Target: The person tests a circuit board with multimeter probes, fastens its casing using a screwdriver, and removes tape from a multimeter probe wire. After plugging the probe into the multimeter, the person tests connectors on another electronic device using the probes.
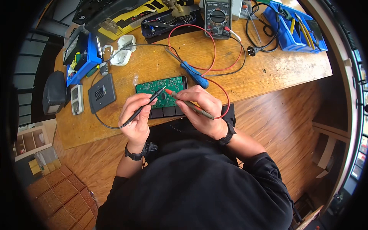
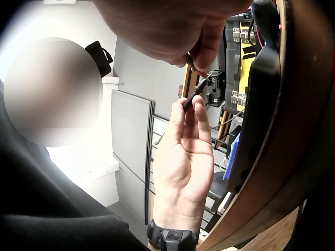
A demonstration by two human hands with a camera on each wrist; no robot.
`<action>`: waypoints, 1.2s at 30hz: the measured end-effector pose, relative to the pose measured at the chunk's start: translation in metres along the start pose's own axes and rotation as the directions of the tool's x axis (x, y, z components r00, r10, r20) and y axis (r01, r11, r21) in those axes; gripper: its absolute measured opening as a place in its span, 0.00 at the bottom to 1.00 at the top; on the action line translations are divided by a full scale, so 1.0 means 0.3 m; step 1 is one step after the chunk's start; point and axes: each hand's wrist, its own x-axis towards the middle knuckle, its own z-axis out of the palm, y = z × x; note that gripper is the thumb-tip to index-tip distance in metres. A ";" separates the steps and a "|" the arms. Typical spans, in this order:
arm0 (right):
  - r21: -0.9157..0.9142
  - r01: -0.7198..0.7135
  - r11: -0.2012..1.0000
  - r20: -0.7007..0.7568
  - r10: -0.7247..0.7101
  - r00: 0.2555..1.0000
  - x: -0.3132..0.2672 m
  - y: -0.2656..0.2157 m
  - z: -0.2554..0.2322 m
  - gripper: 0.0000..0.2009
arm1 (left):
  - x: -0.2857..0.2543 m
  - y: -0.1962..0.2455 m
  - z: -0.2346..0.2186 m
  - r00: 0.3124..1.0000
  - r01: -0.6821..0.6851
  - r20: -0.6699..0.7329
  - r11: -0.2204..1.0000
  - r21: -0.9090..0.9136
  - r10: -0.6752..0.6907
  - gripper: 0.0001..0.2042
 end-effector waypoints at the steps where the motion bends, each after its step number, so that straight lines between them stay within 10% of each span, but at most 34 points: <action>1: 0.009 0.000 1.000 -0.001 0.000 1.000 -0.001 0.002 0.001 0.11 | -0.003 -0.004 -0.002 1.000 0.001 -0.001 1.000 0.000 -0.001 0.07; 36: 0.006 -0.013 1.000 0.143 0.012 0.990 0.067 0.044 0.066 0.13 | -0.074 -0.161 -0.035 0.963 0.184 -0.150 0.953 -0.239 -0.223 0.11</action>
